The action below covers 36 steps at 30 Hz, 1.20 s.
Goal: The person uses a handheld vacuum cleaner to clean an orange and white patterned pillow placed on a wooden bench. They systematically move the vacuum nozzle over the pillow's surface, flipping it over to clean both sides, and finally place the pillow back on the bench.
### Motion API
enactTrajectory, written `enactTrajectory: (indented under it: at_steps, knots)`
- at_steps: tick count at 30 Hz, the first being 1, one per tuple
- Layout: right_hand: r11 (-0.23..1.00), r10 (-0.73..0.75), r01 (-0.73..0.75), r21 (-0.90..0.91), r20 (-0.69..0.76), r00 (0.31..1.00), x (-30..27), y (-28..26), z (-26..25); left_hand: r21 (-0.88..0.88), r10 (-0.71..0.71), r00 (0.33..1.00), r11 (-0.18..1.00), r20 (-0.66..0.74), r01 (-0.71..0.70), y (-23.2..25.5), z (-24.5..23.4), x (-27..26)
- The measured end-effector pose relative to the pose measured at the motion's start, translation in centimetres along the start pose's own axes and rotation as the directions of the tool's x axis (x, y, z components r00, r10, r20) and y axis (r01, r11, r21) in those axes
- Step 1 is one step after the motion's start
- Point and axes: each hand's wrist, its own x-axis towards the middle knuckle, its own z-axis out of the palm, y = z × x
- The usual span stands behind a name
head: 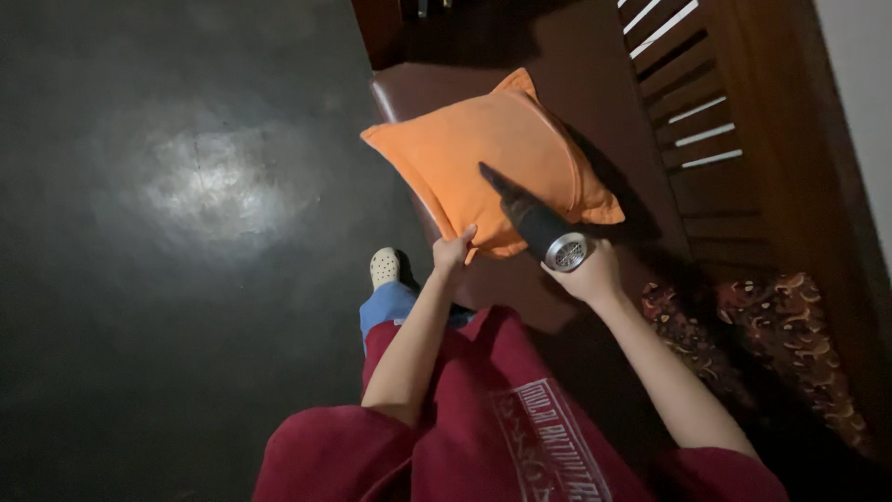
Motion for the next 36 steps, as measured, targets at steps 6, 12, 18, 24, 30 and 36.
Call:
enactTrajectory:
  at_steps: [6, 12, 18, 24, 30, 36]
  knots:
    - [0.995, 0.092, -0.086, -0.05, 0.13, 0.987, -1.1, -1.9, 0.2, 0.021, -0.075, 0.997, 0.997, -0.021, 0.076, 2.9, 0.4, -1.0]
    - [0.991, 0.119, -0.12, -0.054, -0.026, 0.993, 0.1, -0.9, -1.8, 0.242, -0.096, 0.991, 0.963, -0.097, 0.117, 4.9, 0.6, -2.1]
    - [0.994, -0.002, -0.002, 0.111, 0.03, 1.0, -1.4, -0.6, -2.5, 0.078, -0.058, 0.998, 0.995, -0.02, 0.059, 3.9, 0.4, -2.1]
    - [0.989, 0.13, -0.134, 0.061, 0.056, 0.99, -1.5, -0.8, -3.0, 0.069, -0.065, 0.998, 0.995, -0.012, 0.066, 4.4, 0.5, -1.8]
    - [0.997, 0.045, -0.045, 0.054, 0.001, 0.999, -2.7, 0.2, -4.2, 0.086, -0.082, 0.995, 0.993, -0.049, 0.086, 6.4, 0.8, -1.9]
    - [0.997, 0.05, -0.047, 0.055, -0.066, 0.997, -3.2, 0.6, -4.1, -0.037, -0.091, 0.996, 0.995, -0.006, 0.091, 7.9, 1.3, -2.1]
